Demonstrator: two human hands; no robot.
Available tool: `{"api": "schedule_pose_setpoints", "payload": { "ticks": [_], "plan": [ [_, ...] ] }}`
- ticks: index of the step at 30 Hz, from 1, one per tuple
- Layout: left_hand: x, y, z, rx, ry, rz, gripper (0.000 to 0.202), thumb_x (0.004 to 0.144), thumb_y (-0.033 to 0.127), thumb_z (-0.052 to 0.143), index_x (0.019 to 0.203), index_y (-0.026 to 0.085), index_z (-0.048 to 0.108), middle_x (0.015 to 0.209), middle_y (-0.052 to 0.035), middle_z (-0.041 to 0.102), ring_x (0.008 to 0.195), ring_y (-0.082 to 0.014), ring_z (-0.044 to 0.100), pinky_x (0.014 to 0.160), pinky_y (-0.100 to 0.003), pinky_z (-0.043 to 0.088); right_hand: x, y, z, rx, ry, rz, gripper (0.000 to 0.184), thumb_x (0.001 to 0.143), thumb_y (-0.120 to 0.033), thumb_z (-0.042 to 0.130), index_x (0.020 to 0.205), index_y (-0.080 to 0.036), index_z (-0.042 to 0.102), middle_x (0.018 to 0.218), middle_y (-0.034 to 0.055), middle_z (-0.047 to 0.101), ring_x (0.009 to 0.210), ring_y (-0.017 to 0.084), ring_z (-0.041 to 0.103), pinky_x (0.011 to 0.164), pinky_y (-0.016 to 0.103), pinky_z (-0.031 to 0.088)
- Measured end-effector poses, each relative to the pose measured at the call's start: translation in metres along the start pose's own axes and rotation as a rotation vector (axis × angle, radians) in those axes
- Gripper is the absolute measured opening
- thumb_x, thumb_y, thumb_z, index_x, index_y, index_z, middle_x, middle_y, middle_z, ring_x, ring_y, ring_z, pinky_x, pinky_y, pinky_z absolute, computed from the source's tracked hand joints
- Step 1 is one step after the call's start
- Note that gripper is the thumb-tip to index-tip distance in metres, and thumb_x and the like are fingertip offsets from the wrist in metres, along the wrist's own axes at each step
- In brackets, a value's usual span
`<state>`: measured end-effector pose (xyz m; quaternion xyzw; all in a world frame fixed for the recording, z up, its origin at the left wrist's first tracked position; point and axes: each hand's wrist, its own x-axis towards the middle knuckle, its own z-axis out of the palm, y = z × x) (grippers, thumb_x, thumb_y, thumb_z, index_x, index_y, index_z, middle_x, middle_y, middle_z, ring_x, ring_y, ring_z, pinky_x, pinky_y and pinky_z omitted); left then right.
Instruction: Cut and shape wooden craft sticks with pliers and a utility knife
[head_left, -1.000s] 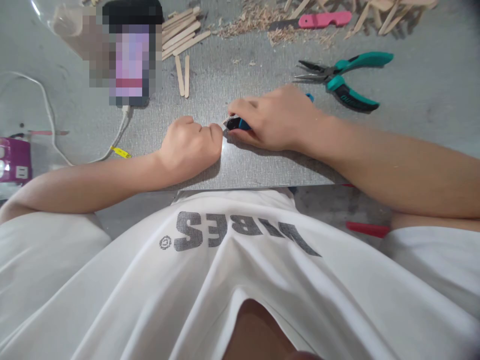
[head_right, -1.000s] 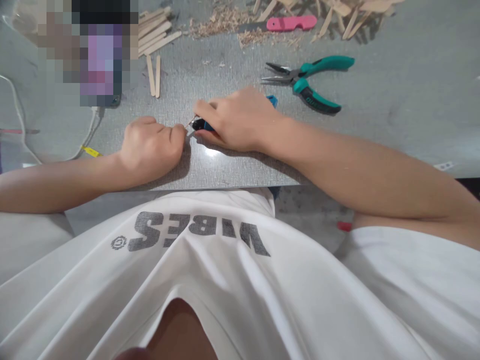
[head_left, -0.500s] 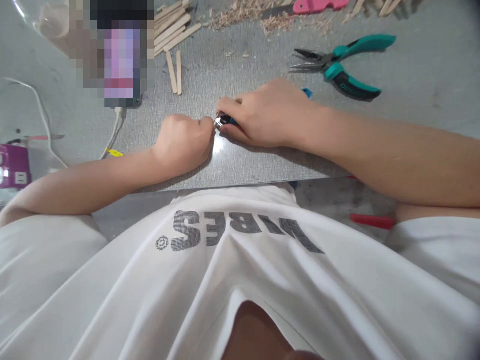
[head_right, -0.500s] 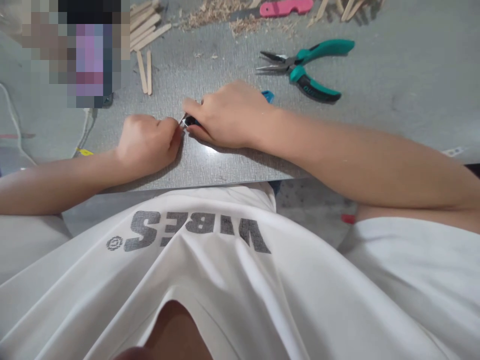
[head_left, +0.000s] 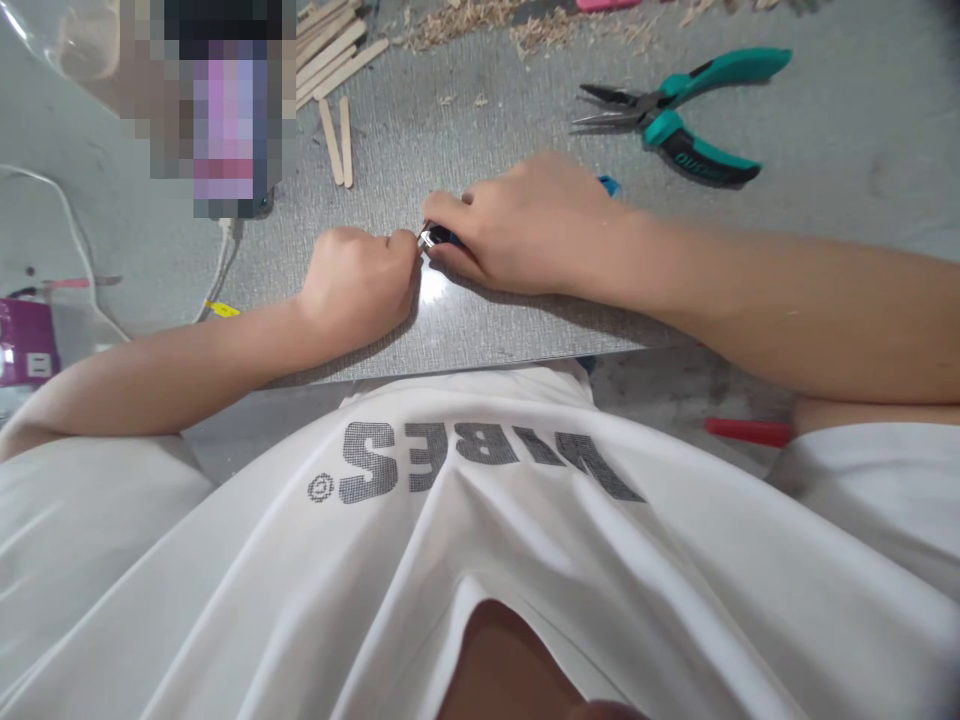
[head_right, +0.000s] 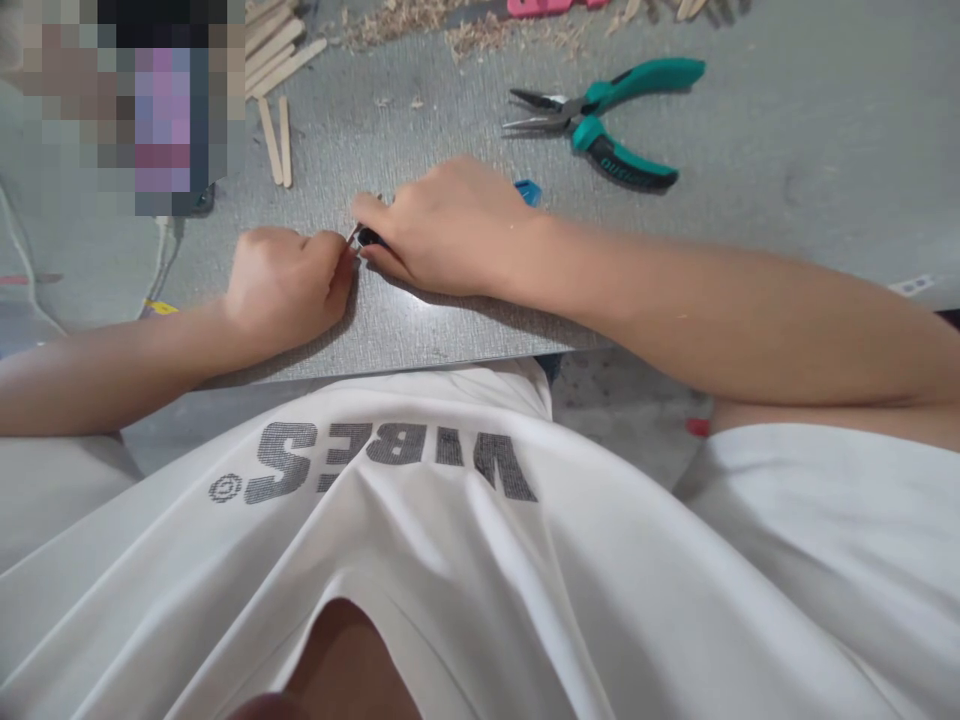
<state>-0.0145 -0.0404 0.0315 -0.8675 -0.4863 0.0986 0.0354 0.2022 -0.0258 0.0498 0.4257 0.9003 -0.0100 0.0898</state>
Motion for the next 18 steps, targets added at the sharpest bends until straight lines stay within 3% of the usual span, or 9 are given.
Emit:
{"api": "schedule_pose_setpoints", "payload": {
  "ticks": [4, 13, 18],
  "plan": [
    [-0.0011, -0.0012, -0.0002, 0.0, 0.043, 0.039, 0.033, 0.104, 0.022, 0.045, 0.095, 0.023, 0.076, 0.077, -0.0152, 0.074, 0.064, -0.0262, 0.057, 0.063, -0.043, 0.031, 0.0001, -0.0003, 0.0011, 0.028, -0.001, 0.014, 0.059, 0.119, -0.056, 0.03, 0.157, -0.024, 0.063, 0.126, 0.0162, 0.085, 0.108, 0.036, 0.082, 0.084, 0.041, 0.052],
    [-0.0008, -0.0039, 0.0081, 0.015, 0.101, 0.044, 0.026, 0.103, 0.023, 0.05, 0.092, 0.022, 0.074, 0.072, -0.0129, 0.072, 0.06, -0.023, 0.051, 0.061, -0.042, 0.028, -0.0013, 0.0001, 0.0003, 0.01, 0.006, -0.003, 0.062, 0.119, -0.057, 0.026, 0.159, -0.026, 0.061, 0.127, 0.0157, 0.085, 0.105, 0.036, 0.081, 0.079, 0.042, 0.05],
    [-0.0025, -0.0036, 0.0048, -0.077, 0.092, 0.02, 0.029, 0.106, 0.023, 0.048, 0.095, 0.024, 0.075, 0.077, -0.0144, 0.075, 0.07, -0.0295, 0.066, 0.066, -0.044, 0.034, -0.0023, -0.0006, -0.0012, -0.005, -0.003, 0.006, 0.062, 0.119, -0.057, 0.024, 0.161, -0.028, 0.059, 0.13, 0.0143, 0.085, 0.106, 0.035, 0.08, 0.078, 0.041, 0.048]
  ]
}}
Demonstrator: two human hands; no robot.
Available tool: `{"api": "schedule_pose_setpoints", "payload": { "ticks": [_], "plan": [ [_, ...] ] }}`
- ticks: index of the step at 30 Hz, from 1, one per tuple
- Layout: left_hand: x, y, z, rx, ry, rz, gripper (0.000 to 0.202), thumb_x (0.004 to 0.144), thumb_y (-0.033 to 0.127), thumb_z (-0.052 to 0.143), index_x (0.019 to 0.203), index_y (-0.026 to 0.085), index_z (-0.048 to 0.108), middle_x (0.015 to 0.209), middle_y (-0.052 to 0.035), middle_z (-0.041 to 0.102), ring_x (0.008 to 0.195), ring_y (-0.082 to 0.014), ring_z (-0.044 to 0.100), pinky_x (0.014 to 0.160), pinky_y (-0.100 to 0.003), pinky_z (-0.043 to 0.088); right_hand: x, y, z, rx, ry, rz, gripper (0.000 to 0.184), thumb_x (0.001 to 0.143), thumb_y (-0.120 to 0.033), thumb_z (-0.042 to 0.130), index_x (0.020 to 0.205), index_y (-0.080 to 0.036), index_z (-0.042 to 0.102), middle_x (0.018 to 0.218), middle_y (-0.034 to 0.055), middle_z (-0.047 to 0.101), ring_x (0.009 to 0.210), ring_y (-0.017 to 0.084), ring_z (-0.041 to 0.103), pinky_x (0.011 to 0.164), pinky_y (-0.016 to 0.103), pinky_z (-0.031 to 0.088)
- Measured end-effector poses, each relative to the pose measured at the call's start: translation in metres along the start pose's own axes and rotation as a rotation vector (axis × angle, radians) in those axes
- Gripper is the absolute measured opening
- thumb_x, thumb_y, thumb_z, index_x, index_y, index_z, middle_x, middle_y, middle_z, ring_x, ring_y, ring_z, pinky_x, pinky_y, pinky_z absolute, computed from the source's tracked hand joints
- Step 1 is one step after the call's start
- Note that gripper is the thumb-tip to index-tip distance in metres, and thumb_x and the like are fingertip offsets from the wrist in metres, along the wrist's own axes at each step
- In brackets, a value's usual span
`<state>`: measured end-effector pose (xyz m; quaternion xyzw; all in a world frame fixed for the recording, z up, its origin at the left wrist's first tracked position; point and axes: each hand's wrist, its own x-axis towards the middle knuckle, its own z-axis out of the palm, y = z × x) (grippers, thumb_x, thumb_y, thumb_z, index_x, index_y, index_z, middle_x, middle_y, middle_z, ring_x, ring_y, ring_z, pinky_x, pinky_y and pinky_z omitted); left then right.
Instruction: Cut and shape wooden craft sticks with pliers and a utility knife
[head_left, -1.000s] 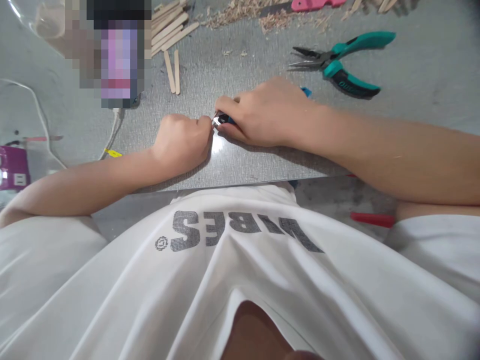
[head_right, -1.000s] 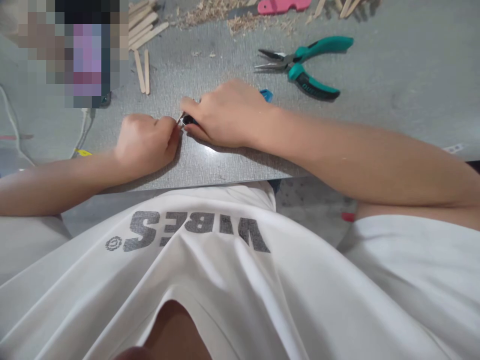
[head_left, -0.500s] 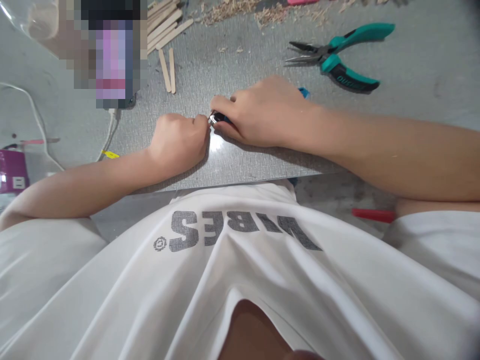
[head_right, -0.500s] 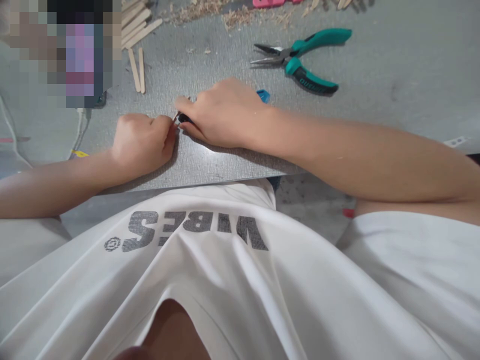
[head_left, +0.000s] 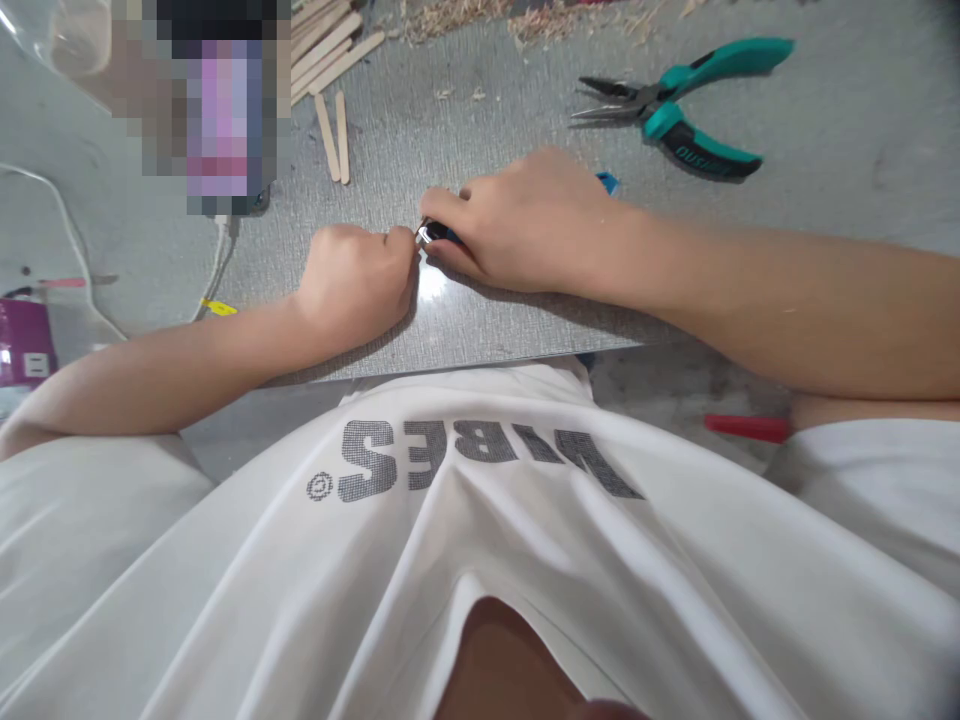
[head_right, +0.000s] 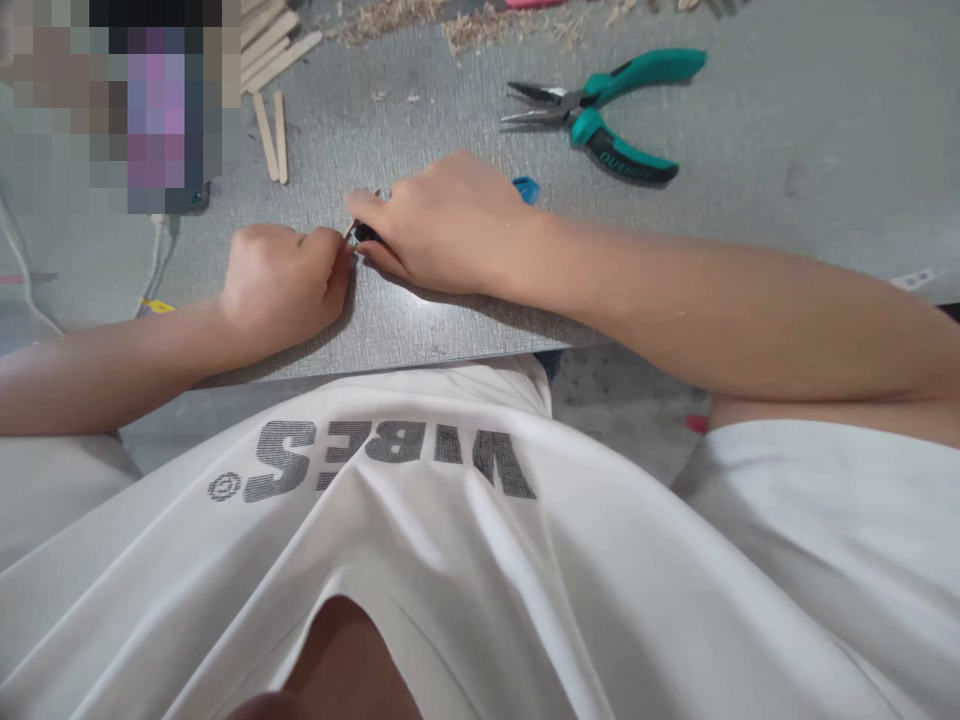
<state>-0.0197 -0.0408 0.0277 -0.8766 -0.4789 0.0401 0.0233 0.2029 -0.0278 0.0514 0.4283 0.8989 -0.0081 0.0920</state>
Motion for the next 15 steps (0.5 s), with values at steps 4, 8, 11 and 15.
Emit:
{"api": "schedule_pose_setpoints", "payload": {
  "ticks": [4, 8, 11, 15],
  "plan": [
    [0.002, 0.006, -0.008, 0.021, -0.115, -0.058, 0.031, 0.105, 0.022, 0.048, 0.102, 0.022, 0.078, 0.084, -0.0175, 0.078, 0.079, -0.0319, 0.071, 0.069, -0.045, 0.038, 0.001, -0.001, 0.0, 0.012, -0.001, 0.008, 0.06, 0.12, -0.055, 0.027, 0.162, -0.026, 0.058, 0.13, 0.0155, 0.084, 0.108, 0.036, 0.081, 0.08, 0.041, 0.048],
    [0.003, 0.005, -0.005, 0.039, -0.1, -0.059, 0.031, 0.104, 0.023, 0.048, 0.101, 0.022, 0.079, 0.083, -0.0165, 0.077, 0.077, -0.0306, 0.069, 0.069, -0.045, 0.038, 0.001, -0.002, 0.001, 0.032, 0.002, 0.009, 0.06, 0.12, -0.054, 0.028, 0.162, -0.024, 0.058, 0.128, 0.0165, 0.084, 0.108, 0.037, 0.081, 0.08, 0.041, 0.048],
    [0.001, -0.001, 0.004, -0.005, 0.018, -0.014, 0.03, 0.104, 0.026, 0.048, 0.094, 0.025, 0.076, 0.075, -0.0128, 0.074, 0.069, -0.0283, 0.064, 0.066, -0.044, 0.037, 0.001, -0.001, 0.001, 0.035, 0.003, 0.012, 0.06, 0.119, -0.055, 0.027, 0.162, -0.026, 0.058, 0.128, 0.0157, 0.084, 0.106, 0.035, 0.08, 0.08, 0.04, 0.047],
    [-0.002, -0.007, 0.011, 0.012, 0.138, 0.066, 0.029, 0.104, 0.026, 0.047, 0.087, 0.026, 0.072, 0.067, -0.0103, 0.07, 0.061, -0.0251, 0.057, 0.062, -0.042, 0.032, 0.0, -0.001, 0.002, 0.009, 0.01, 0.015, 0.062, 0.12, -0.057, 0.024, 0.162, -0.028, 0.058, 0.128, 0.0141, 0.085, 0.105, 0.035, 0.081, 0.077, 0.041, 0.047]
  ]
}}
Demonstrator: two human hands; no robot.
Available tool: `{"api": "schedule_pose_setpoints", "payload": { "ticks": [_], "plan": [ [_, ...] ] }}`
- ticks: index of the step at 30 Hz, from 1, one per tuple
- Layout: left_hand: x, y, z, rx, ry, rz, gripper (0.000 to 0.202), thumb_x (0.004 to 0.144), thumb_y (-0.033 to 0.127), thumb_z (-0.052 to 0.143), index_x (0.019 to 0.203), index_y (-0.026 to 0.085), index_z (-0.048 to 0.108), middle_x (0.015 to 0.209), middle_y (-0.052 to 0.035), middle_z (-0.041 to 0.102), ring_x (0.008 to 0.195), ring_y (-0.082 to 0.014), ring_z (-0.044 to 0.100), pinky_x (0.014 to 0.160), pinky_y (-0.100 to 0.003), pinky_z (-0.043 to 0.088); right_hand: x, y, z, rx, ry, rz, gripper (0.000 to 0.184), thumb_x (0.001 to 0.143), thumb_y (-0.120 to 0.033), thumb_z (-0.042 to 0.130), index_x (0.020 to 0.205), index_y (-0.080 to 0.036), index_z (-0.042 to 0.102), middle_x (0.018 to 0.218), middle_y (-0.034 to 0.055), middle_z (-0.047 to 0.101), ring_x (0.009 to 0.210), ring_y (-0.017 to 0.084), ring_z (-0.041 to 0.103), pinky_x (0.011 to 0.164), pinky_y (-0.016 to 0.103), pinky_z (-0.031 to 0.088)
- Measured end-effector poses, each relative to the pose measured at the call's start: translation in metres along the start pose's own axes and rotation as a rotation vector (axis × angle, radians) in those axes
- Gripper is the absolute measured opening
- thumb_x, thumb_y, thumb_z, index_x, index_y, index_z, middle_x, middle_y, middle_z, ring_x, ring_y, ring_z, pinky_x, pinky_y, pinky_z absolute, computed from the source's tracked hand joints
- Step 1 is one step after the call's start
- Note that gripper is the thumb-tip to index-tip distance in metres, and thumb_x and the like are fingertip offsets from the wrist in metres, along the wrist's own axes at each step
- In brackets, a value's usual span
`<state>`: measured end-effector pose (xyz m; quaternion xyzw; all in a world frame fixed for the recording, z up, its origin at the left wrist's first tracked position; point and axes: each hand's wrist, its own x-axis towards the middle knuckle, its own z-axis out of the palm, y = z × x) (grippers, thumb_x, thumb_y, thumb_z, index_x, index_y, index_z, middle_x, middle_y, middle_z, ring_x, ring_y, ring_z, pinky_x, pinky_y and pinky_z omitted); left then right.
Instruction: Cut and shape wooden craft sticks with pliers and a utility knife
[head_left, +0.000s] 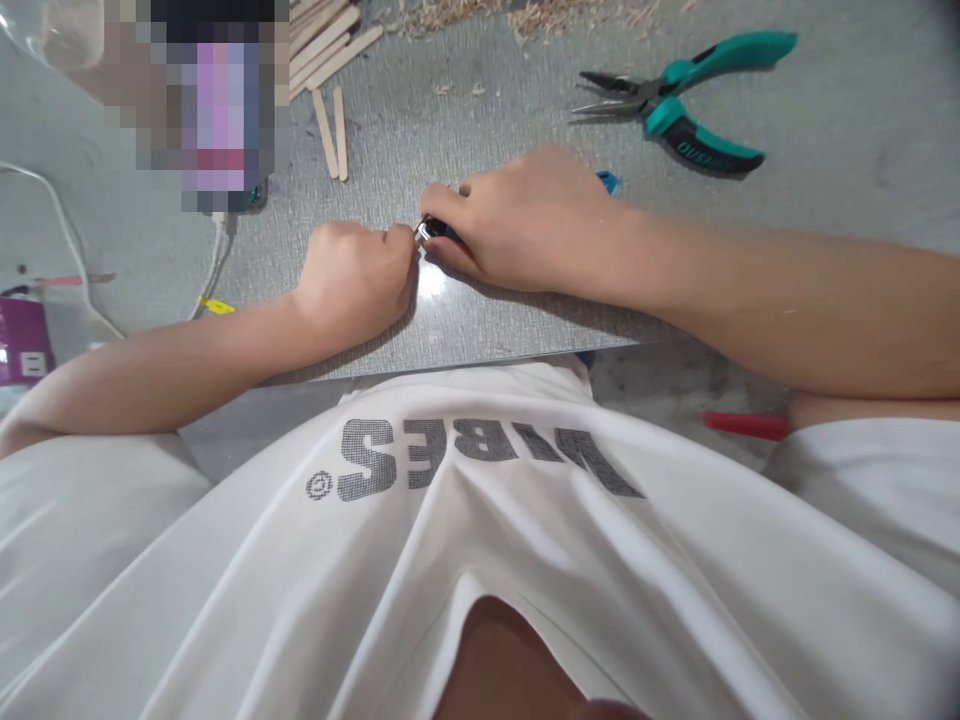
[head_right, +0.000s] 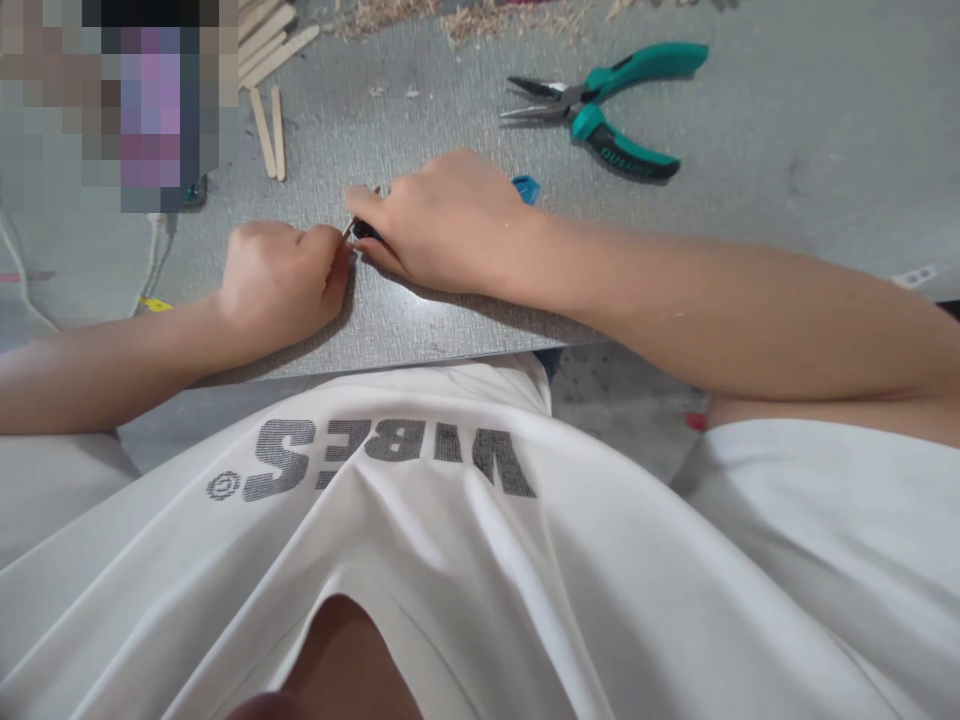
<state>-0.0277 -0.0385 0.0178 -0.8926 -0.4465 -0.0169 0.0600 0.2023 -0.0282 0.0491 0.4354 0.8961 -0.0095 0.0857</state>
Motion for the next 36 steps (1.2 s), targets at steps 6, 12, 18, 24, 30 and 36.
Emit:
{"api": "schedule_pose_setpoints", "payload": {
  "ticks": [6, 12, 18, 24, 30, 36],
  "plan": [
    [0.0, 0.0, -0.001, -0.039, -0.019, -0.016, 0.032, 0.106, 0.027, 0.044, 0.085, 0.027, 0.068, 0.068, -0.0116, 0.07, 0.063, -0.0258, 0.06, 0.063, -0.043, 0.034, 0.001, -0.001, 0.0, 0.02, 0.001, 0.0, 0.06, 0.121, -0.056, 0.027, 0.162, -0.025, 0.059, 0.129, 0.0154, 0.085, 0.11, 0.038, 0.082, 0.083, 0.044, 0.055],
    [0.001, -0.001, 0.003, -0.096, -0.014, -0.059, 0.03, 0.104, 0.03, 0.046, 0.084, 0.028, 0.068, 0.068, -0.0106, 0.068, 0.066, -0.0286, 0.062, 0.065, -0.045, 0.037, -0.001, -0.002, 0.002, 0.017, 0.026, 0.012, 0.061, 0.122, -0.057, 0.028, 0.16, -0.024, 0.062, 0.126, 0.016, 0.085, 0.111, 0.041, 0.083, 0.083, 0.047, 0.059],
    [0.011, 0.003, -0.011, -0.102, -0.165, -0.182, 0.036, 0.106, 0.04, 0.046, 0.093, 0.025, 0.076, 0.076, -0.0122, 0.069, 0.073, -0.0307, 0.062, 0.072, -0.046, 0.038, 0.002, 0.001, 0.004, 0.028, 0.005, 0.031, 0.064, 0.12, -0.06, 0.027, 0.165, -0.024, 0.055, 0.127, 0.0168, 0.085, 0.109, 0.04, 0.082, 0.084, 0.047, 0.058],
    [0.031, -0.02, -0.006, -0.085, -0.113, -0.172, 0.027, 0.1, 0.037, 0.057, 0.102, 0.026, 0.081, 0.076, -0.0061, 0.065, 0.071, -0.0245, 0.045, 0.073, -0.043, 0.025, 0.002, 0.012, 0.0, 0.095, -0.024, 0.119, 0.073, 0.118, -0.066, 0.034, 0.176, -0.022, 0.038, 0.118, 0.0149, 0.086, 0.105, 0.038, 0.082, 0.083, 0.045, 0.056],
    [0.035, -0.033, -0.012, -0.288, -0.026, -0.254, 0.023, 0.1, 0.036, 0.062, 0.079, 0.026, 0.066, 0.071, -0.0022, 0.055, 0.071, -0.02, 0.042, 0.076, -0.044, 0.032, -0.002, 0.028, 0.005, 0.246, 0.005, 0.092, 0.075, 0.118, -0.07, 0.045, 0.175, -0.021, 0.042, 0.115, 0.0107, 0.087, 0.107, 0.036, 0.083, 0.088, 0.047, 0.054],
    [0.024, -0.02, -0.017, -0.583, -0.099, -0.211, 0.022, 0.106, 0.032, 0.058, 0.09, 0.025, 0.071, 0.069, -0.0016, 0.06, 0.079, -0.0224, 0.059, 0.086, -0.043, 0.044, -0.002, 0.024, -0.002, 0.238, 0.029, 0.108, 0.069, 0.117, -0.072, 0.052, 0.161, -0.02, 0.056, 0.131, 0.0143, 0.085, 0.121, 0.04, 0.083, 0.091, 0.049, 0.056]
  ]
}}
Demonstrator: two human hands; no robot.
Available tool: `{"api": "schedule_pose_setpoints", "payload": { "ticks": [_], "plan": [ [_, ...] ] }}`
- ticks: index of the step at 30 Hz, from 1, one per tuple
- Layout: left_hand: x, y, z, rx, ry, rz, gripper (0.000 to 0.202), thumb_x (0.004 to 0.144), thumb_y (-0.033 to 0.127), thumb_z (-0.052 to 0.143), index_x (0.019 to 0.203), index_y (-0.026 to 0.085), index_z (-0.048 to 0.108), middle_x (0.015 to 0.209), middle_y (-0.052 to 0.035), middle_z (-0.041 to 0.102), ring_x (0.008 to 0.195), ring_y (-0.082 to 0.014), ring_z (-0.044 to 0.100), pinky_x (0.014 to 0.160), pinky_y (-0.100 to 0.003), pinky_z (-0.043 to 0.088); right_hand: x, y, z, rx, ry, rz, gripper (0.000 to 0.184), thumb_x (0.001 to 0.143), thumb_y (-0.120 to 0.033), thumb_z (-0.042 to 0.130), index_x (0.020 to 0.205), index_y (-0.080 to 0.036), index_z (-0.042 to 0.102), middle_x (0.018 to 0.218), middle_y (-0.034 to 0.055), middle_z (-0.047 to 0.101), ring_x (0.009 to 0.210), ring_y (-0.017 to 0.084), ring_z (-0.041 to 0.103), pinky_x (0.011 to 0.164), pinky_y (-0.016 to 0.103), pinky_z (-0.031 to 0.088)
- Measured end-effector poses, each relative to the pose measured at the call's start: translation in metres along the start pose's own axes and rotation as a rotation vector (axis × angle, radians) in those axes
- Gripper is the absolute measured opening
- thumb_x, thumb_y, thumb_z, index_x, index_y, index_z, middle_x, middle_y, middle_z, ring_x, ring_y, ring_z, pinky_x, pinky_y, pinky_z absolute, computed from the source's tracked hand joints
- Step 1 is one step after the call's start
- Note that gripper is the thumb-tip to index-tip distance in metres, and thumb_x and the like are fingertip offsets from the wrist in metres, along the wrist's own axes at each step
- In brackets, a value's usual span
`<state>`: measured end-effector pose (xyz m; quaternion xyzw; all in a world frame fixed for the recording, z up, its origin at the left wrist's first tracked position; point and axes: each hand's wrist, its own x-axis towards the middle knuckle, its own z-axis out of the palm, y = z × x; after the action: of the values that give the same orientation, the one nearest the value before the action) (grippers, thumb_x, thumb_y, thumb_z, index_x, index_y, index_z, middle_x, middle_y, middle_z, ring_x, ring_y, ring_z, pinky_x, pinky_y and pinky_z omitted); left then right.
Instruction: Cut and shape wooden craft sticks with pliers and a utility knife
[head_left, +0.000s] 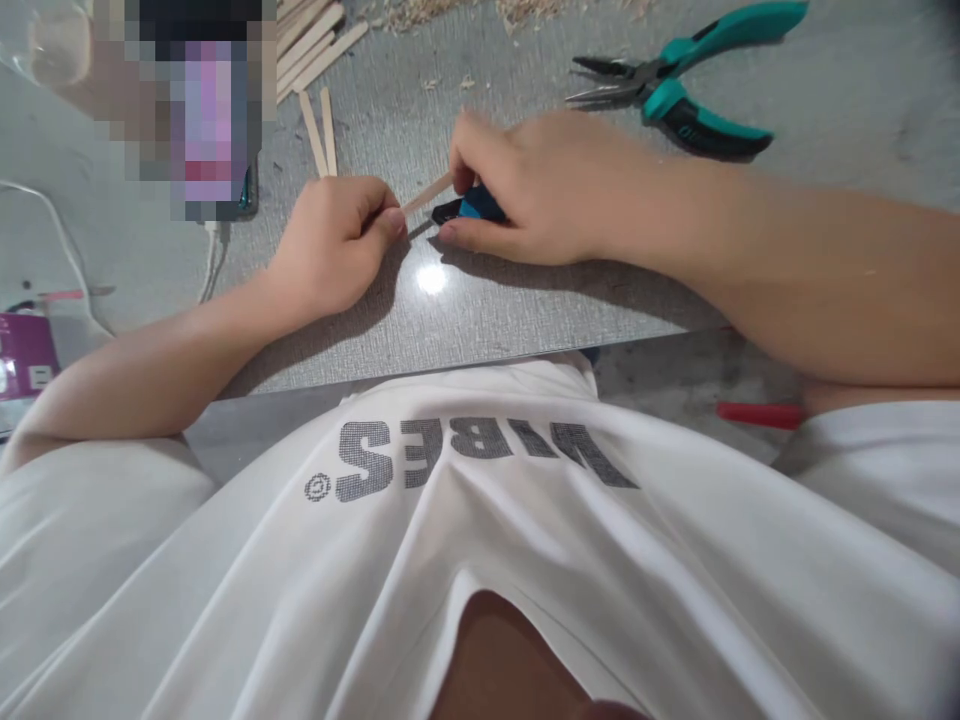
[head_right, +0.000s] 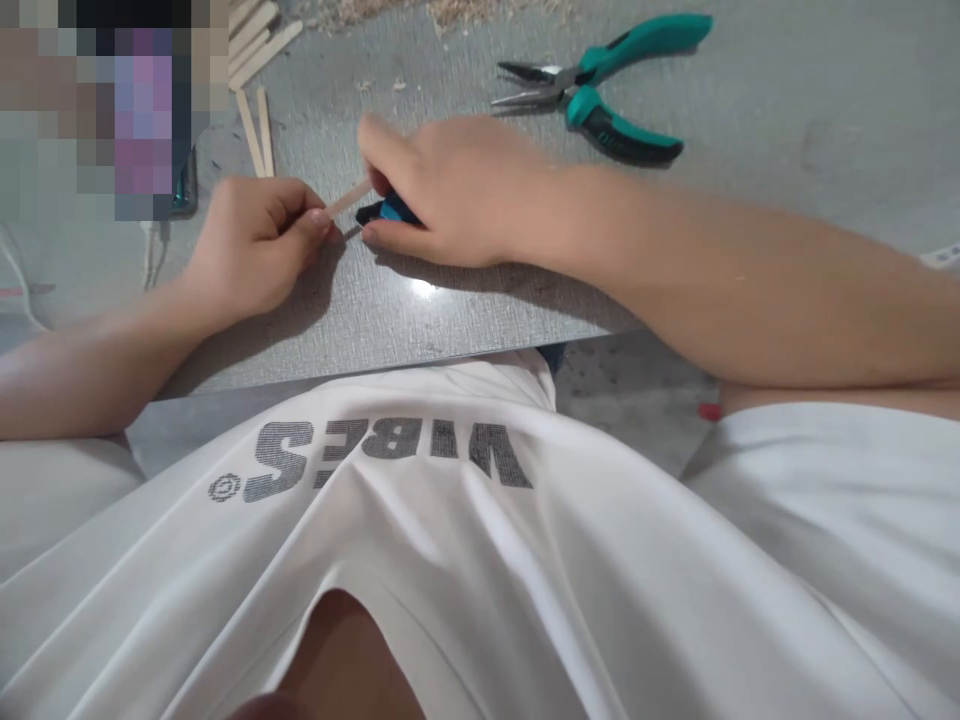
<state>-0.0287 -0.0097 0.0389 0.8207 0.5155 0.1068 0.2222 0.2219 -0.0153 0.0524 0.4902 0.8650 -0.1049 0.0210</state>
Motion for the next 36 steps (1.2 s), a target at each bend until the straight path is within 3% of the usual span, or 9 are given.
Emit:
{"api": "schedule_pose_setpoints", "payload": {
  "ticks": [7, 10, 18, 22, 26, 29, 36],
  "plan": [
    [-0.001, 0.003, 0.003, 0.058, -0.059, -0.024, 0.027, 0.107, 0.041, 0.054, 0.09, 0.026, 0.07, 0.079, -0.0061, 0.068, 0.083, -0.0271, 0.064, 0.086, -0.045, 0.045, -0.006, -0.006, -0.007, -0.112, -0.019, 0.002, 0.069, 0.121, -0.069, 0.04, 0.161, -0.016, 0.059, 0.135, 0.0185, 0.084, 0.128, 0.046, 0.081, 0.093, 0.056, 0.059],
    [-0.002, 0.005, 0.003, 0.059, -0.064, -0.02, 0.029, 0.106, 0.044, 0.053, 0.09, 0.028, 0.07, 0.073, -0.0053, 0.063, 0.081, -0.0272, 0.06, 0.085, -0.045, 0.044, -0.006, -0.007, -0.008, -0.145, -0.026, -0.013, 0.068, 0.122, -0.067, 0.04, 0.16, -0.015, 0.06, 0.134, 0.0196, 0.084, 0.128, 0.047, 0.081, 0.094, 0.056, 0.06],
    [-0.005, 0.009, 0.005, 0.153, -0.063, -0.036, 0.03, 0.106, 0.044, 0.049, 0.095, 0.029, 0.072, 0.082, -0.0071, 0.07, 0.081, -0.0289, 0.062, 0.078, -0.045, 0.04, -0.005, -0.014, -0.002, -0.122, -0.064, -0.005, 0.063, 0.12, -0.062, 0.042, 0.172, -0.026, 0.049, 0.143, 0.0107, 0.083, 0.13, 0.039, 0.081, 0.095, 0.052, 0.062],
    [-0.003, 0.009, 0.009, 0.236, -0.058, -0.043, 0.029, 0.105, 0.044, 0.052, 0.098, 0.028, 0.076, 0.088, -0.0089, 0.075, 0.081, -0.0291, 0.064, 0.077, -0.045, 0.038, -0.006, -0.013, 0.001, -0.032, -0.035, -0.022, 0.058, 0.118, -0.059, 0.044, 0.166, -0.029, 0.056, 0.146, 0.0092, 0.082, 0.132, 0.04, 0.079, 0.096, 0.052, 0.062],
    [-0.004, 0.008, 0.011, 0.274, -0.05, -0.014, 0.034, 0.106, 0.045, 0.051, 0.103, 0.027, 0.078, 0.09, -0.0105, 0.078, 0.082, -0.0295, 0.067, 0.078, -0.045, 0.039, -0.006, -0.013, 0.003, -0.096, -0.031, -0.038, 0.061, 0.119, -0.062, 0.038, 0.163, -0.026, 0.06, 0.141, 0.014, 0.084, 0.126, 0.042, 0.082, 0.093, 0.054, 0.061],
    [-0.006, 0.006, 0.011, 0.273, -0.038, 0.003, 0.034, 0.106, 0.044, 0.049, 0.103, 0.027, 0.079, 0.091, -0.0113, 0.079, 0.085, -0.0312, 0.071, 0.078, -0.046, 0.039, -0.006, -0.014, 0.004, -0.109, -0.033, -0.038, 0.06, 0.119, -0.063, 0.035, 0.16, -0.028, 0.061, 0.138, 0.0126, 0.084, 0.125, 0.041, 0.082, 0.093, 0.053, 0.061],
    [-0.008, -0.001, 0.012, 0.212, 0.02, 0.099, 0.03, 0.106, 0.043, 0.05, 0.094, 0.031, 0.075, 0.08, -0.0075, 0.076, 0.079, -0.0295, 0.069, 0.072, -0.045, 0.038, -0.005, -0.012, 0.007, -0.037, -0.007, -0.034, 0.055, 0.118, -0.06, 0.045, 0.152, -0.024, 0.066, 0.134, 0.0121, 0.085, 0.122, 0.038, 0.081, 0.091, 0.049, 0.057]
  ]
}}
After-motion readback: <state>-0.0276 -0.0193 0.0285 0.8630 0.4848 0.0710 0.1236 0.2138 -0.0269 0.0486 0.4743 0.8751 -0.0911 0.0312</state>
